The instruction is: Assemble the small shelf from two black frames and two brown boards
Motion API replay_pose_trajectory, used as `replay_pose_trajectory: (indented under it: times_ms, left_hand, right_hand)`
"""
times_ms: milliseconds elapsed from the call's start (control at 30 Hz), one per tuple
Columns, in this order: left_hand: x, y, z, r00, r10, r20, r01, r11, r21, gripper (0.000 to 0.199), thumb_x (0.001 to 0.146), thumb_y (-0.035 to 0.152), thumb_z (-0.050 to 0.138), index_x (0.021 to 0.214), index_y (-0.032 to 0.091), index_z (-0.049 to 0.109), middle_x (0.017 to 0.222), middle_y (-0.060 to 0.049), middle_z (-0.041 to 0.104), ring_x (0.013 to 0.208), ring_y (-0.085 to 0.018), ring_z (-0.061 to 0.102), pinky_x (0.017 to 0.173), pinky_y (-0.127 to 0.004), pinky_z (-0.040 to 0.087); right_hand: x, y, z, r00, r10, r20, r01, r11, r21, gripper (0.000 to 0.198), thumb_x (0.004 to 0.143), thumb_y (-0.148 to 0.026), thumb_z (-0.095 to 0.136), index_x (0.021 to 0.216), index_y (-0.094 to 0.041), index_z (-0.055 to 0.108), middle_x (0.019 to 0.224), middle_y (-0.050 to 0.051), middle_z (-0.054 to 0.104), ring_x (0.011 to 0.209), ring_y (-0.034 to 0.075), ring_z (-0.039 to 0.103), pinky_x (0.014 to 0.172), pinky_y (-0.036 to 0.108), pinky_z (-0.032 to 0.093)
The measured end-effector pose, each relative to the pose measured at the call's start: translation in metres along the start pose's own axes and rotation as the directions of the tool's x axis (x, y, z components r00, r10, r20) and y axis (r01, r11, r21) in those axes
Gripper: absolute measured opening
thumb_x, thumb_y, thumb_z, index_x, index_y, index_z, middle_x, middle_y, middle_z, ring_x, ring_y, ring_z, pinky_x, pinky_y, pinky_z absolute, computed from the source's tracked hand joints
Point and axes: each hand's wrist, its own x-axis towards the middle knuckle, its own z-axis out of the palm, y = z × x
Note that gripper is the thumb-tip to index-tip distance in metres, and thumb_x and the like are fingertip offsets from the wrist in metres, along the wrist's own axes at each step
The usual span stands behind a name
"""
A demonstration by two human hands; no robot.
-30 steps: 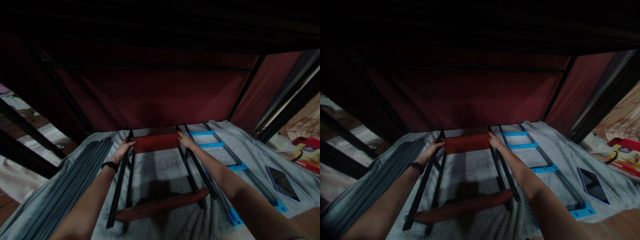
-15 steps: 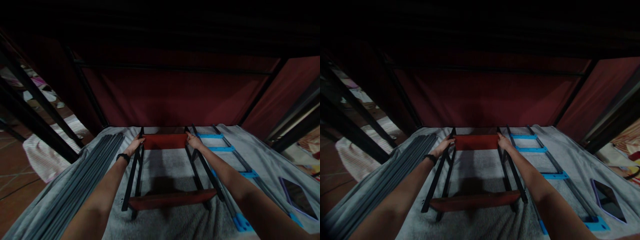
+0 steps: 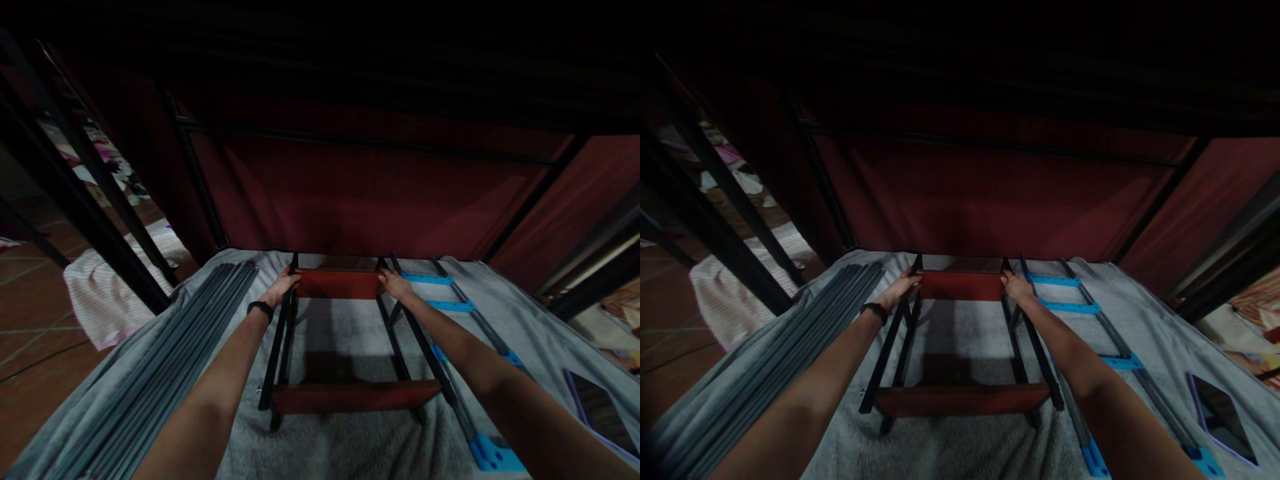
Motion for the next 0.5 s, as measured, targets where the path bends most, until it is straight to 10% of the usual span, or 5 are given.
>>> replay_pose_trajectory:
  times_ms: [500]
  left_hand:
    - [0.004,-0.007,-0.004,1.0,0.004,0.017,-0.005,1.0,0.017,0.045,0.066,0.016,0.073,0.109,0.018,0.061,0.084,-0.001,0.066,0.067,-0.012,0.063,0.058,-0.019,0.049]
  right_hand:
    - [0.013,-0.009,-0.004,0.995,-0.088,-0.046,0.086,0.995,-0.045,0.041,0.107,-0.038,0.039,0.135,-0.016,0.061,0.136,0.019,0.061,0.115,0.024,0.067,0.095,0.028,0.048]
